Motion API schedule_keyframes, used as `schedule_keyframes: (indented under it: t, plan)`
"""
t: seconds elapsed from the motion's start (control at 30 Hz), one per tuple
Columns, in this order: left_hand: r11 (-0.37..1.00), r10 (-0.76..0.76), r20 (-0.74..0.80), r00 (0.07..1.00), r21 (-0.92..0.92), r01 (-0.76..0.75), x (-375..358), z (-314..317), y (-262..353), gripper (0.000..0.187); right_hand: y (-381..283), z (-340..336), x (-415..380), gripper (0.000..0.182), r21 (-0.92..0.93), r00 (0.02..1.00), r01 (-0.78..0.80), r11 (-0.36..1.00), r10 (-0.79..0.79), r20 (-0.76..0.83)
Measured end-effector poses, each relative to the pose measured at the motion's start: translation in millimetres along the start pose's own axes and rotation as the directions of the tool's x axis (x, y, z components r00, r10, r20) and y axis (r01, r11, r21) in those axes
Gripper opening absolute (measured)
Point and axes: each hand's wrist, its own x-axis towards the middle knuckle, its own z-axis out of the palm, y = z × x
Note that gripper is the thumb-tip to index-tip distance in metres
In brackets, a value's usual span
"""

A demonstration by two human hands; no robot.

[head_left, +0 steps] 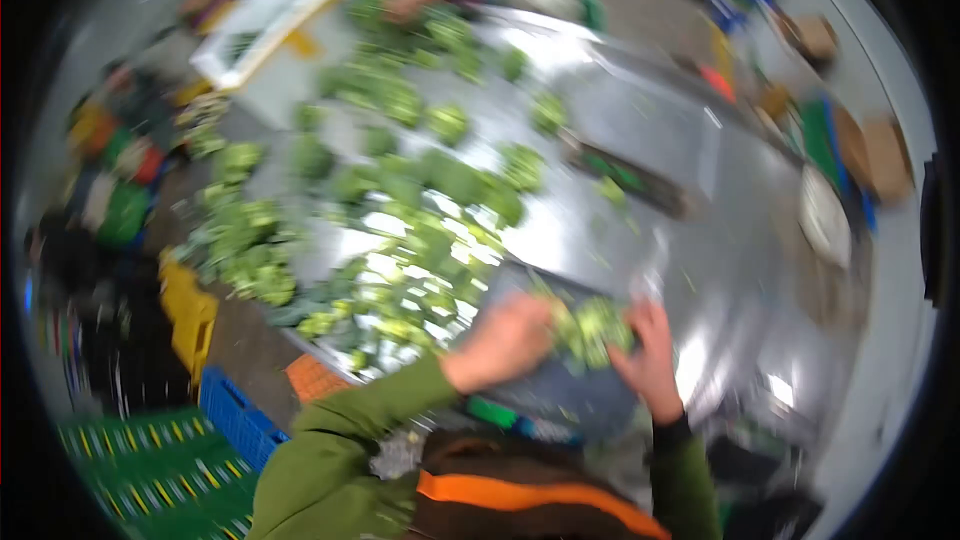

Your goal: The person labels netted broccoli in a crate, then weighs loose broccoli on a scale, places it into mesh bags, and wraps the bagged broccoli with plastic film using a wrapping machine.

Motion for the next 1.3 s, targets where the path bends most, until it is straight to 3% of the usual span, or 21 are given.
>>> schedule_keyframes:
  t: [0.03,0.07,0.1,0.2,0.3,0.33,0.4,0.53,0.73,0.83,0.87,0.93,1.0,1.07,1.1,1.13,1.17,1.2,1.23,1.27,1.3]
  plan:
    - [0.976,0.192,-0.134,0.972,-0.074,-0.203,-10,9,3,0.025,-12,10,-7,0.048,-0.013,0.998,0.056,0.998,-0.056,-0.016]
    - [0.982,0.187,-0.18,0.966,0.001,-0.19,-19,21,2,0.032,-17,20,-15,0.051,-0.046,0.996,0.051,0.998,-0.054,-0.066]
    - [0.985,0.164,-0.136,0.977,-0.024,-0.169,-25,21,10,0.027,-24,23,-18,0.05,-0.027,0.995,0.01,1.0,-0.012,-0.095]
    - [0.983,0.175,-0.153,0.973,-0.026,-0.181,-30,8,24,0.027,-31,21,-21,0.053,-0.088,0.997,0.049,0.995,-0.055,-0.061]
    - [0.986,0.106,-0.009,0.994,-0.128,-0.107,-36,-2,31,0.029,-47,8,-26,0.063,-0.144,0.998,0.017,0.989,-0.008,0.063]
    - [0.98,0.168,-0.082,0.982,-0.092,-0.176,-40,0,30,0.027,-48,3,-30,0.063,-0.159,0.998,0.004,0.987,0.005,0.059]
    - [0.985,0.165,-0.094,0.982,-0.04,-0.169,-44,0,28,0.024,-42,1,-31,0.065,-0.196,0.991,-0.055,0.979,0.077,0.106]
    - [0.991,0.078,-0.059,0.995,-0.101,-0.083,-52,-6,27,0.023,-56,-12,-34,0.053,-0.22,0.981,-0.142,0.965,0.167,0.099]
    - [0.988,0.107,-0.163,0.981,-0.09,-0.122,-58,-20,25,0.024,-55,-18,-51,0.042,-0.167,0.998,-0.057,0.984,0.054,-0.026]
    - [0.988,0.034,-0.157,0.987,-0.142,-0.056,-67,-35,25,0.023,-69,-27,-59,0.042,-0.089,0.985,-0.174,0.981,0.175,0.007]
    - [0.987,0.035,-0.227,0.973,-0.145,-0.07,-72,-39,19,0.022,-77,-29,-63,0.042,-0.093,0.986,-0.162,0.982,0.164,0.017]
    - [0.994,0.023,-0.399,0.916,-0.092,-0.065,-92,-50,13,0.016,-103,-25,-72,0.027,0.164,0.982,-0.175,0.971,0.185,-0.049]
    - [0.993,-0.072,-0.512,0.856,-0.113,0.016,-122,-65,-7,0.014,-120,-9,-80,0.022,0.267,0.988,-0.15,0.952,0.157,-0.007]
    - [0.937,-0.319,-0.581,0.749,-0.312,0.157,-158,-76,-27,0.013,-157,5,-86,0.025,0.217,0.984,-0.075,0.973,0.037,0.174]
    - [0.91,-0.403,-0.61,0.682,-0.349,0.226,-178,-78,-40,0.016,-170,12,-89,0.033,0.224,0.936,-0.065,0.973,-0.019,0.351]
    - [0.885,-0.444,-0.646,0.621,-0.424,0.192,-203,-79,-58,0.017,-182,20,-93,0.04,0.221,0.85,-0.061,0.973,-0.066,0.523]
    - [0.884,-0.44,-0.696,0.567,-0.445,0.14,-230,-76,-84,0.014,-195,36,-97,0.043,0.278,0.797,-0.071,0.958,-0.113,0.594]
    - [0.848,-0.525,-0.743,0.415,-0.495,0.188,-262,-72,-88,0.011,-205,52,-106,0.046,0.318,0.725,-0.101,0.943,-0.15,0.673]
    - [0.824,-0.562,-0.715,0.416,-0.438,0.361,-302,-75,-97,0.012,-216,59,-117,0.045,0.41,0.603,-0.118,0.904,-0.262,0.753]
    - [0.789,-0.608,-0.751,0.259,-0.535,0.302,-338,-70,-95,0.013,-226,66,-128,0.045,0.482,0.459,-0.168,0.86,-0.364,0.81]
    - [0.692,-0.716,-0.669,0.199,-0.643,0.329,-380,-78,-62,0.015,-234,73,-142,0.042,0.49,0.297,-0.198,0.849,-0.424,0.855]
